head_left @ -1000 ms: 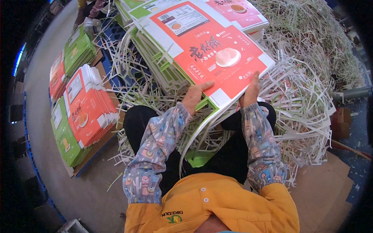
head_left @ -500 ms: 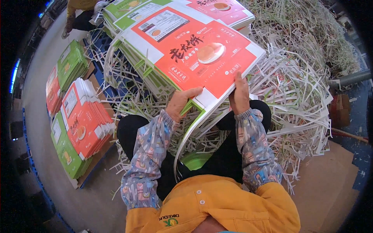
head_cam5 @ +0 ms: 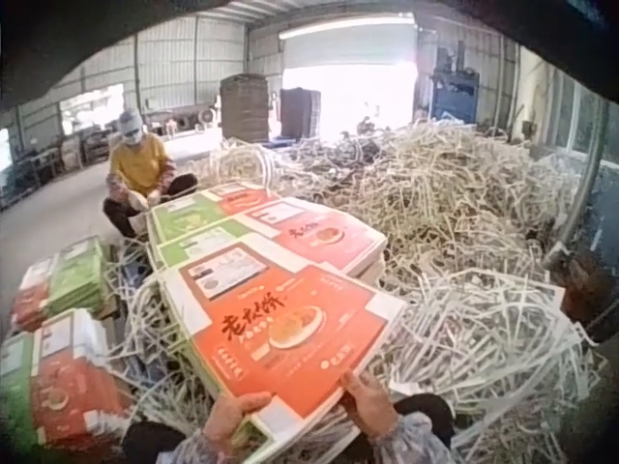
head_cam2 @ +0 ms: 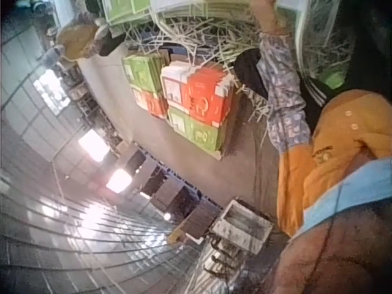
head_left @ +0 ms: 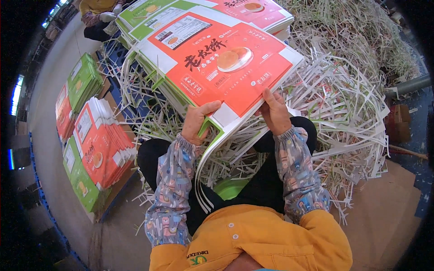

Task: Stripping waste paper edges from stacks of die-cut cardboard box flats.

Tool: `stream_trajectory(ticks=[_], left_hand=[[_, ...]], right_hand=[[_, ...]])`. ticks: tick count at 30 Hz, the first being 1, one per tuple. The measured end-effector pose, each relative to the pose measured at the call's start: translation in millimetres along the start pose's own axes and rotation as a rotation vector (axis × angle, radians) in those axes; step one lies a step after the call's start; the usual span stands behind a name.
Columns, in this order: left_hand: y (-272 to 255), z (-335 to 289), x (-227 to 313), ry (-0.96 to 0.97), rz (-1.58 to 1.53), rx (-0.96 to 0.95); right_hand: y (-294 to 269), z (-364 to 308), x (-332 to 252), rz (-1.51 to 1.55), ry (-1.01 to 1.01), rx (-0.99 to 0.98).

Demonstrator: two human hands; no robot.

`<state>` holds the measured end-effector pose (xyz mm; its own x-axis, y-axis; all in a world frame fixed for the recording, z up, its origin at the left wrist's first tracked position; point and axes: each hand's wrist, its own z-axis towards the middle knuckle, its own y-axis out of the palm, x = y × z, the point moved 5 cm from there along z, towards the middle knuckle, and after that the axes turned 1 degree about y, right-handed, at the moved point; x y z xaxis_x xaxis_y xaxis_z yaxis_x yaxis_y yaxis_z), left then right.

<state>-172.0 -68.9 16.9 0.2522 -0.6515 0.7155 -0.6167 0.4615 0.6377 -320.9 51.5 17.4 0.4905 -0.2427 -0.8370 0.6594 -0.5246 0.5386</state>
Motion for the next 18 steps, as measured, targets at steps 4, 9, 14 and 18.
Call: stream_trajectory(ticks=[4, 9, 14, 18], left_hand=[[0, -2, 7, 0.049, -0.022, 0.024], [3, -3, 15, 0.061, -0.131, -0.034], [1, -2, 26, 0.126, -0.175, -0.033], [0, -2, 29, 0.108, -0.171, -0.046]], right_hand=[[2, -4, -2, -0.091, 0.003, -0.088], [16, -7, -11, 0.175, -0.084, -0.352], [21, -12, -13, 0.250, -0.071, -0.395], [-1, -12, -4, 0.255, -0.024, -0.132]])
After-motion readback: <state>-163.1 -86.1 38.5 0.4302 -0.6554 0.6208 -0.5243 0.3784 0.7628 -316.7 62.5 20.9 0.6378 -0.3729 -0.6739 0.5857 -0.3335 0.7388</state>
